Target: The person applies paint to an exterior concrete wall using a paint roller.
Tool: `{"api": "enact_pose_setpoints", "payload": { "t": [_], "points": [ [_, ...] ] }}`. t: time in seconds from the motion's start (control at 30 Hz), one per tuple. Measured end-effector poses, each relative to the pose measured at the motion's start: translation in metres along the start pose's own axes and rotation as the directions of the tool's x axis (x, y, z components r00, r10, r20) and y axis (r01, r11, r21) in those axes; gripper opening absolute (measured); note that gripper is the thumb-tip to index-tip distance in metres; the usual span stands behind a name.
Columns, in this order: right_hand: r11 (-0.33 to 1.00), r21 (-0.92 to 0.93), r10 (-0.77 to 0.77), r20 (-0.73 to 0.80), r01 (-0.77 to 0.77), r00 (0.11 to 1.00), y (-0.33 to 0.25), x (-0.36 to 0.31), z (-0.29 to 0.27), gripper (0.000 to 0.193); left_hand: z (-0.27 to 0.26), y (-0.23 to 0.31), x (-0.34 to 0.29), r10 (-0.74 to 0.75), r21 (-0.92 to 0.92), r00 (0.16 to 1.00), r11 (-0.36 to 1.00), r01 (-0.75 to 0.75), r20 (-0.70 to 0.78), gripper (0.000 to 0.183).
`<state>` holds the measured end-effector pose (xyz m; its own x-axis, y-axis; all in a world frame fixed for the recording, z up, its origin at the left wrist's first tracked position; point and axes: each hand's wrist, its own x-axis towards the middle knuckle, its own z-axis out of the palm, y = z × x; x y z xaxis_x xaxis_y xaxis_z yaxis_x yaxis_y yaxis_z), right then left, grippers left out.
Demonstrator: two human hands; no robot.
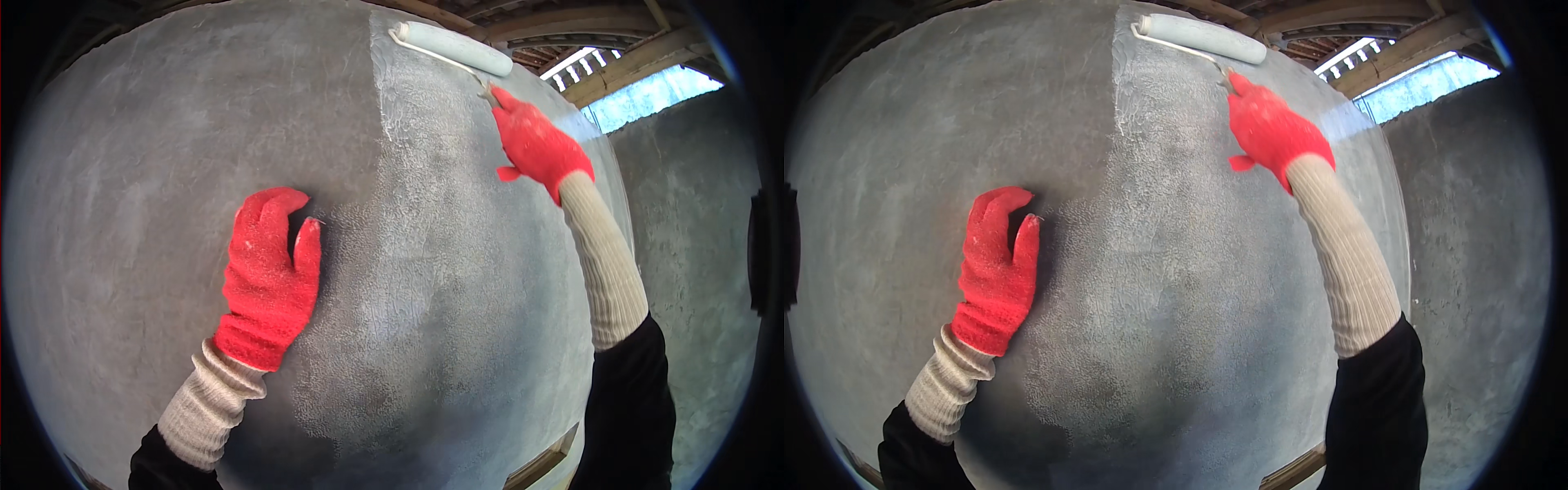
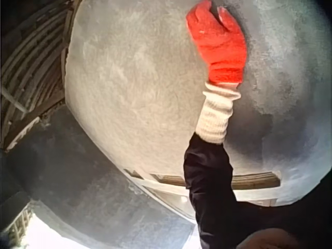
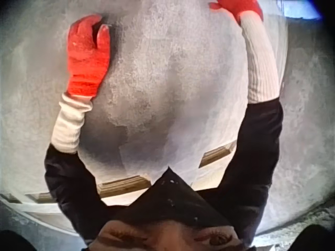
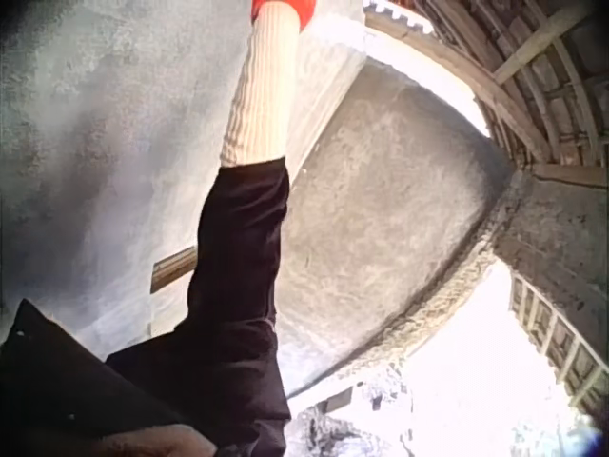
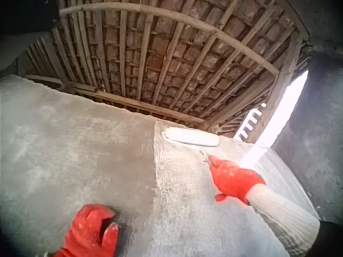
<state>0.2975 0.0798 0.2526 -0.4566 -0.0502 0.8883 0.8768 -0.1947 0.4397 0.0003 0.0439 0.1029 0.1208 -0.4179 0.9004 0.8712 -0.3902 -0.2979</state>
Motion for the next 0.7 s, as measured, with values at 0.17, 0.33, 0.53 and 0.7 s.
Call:
{"api": "enact_pose_setpoints", "payload": {
  "t": [0.17, 0.33, 0.53, 0.7],
  "points": [
    [1.000, -0.007, -0.002, -0.113, 0.002, 0.994, 0.032, 0.041, 0.011, 0.031, 0.006, 0.007, 0.002, 0.015, -0.033, 1.000, 0.999, -0.015, -0.006, 0.020],
    [0.966, 0.250, 0.128, -0.235, -0.067, 0.963, 0.012, 0.022, 0.030, 0.029, 0.004, 0.000, 0.000, 0.036, 0.002, 0.999, 0.999, -0.036, 0.012, 0.020],
    [0.859, 0.457, 0.277, -0.038, -0.230, 0.960, 0.017, 0.042, 0.005, 0.036, 0.009, 0.008, 0.002, -0.002, -0.110, 0.999, 0.994, -0.003, -0.046, 0.021],
    [0.976, 0.191, 0.111, -0.022, -0.105, 0.994, 0.013, 0.043, -0.007, 0.032, 0.003, -0.001, 0.000, 0.005, -0.032, 1.000, 0.999, -0.005, -0.016, 0.020]
  ]
}}
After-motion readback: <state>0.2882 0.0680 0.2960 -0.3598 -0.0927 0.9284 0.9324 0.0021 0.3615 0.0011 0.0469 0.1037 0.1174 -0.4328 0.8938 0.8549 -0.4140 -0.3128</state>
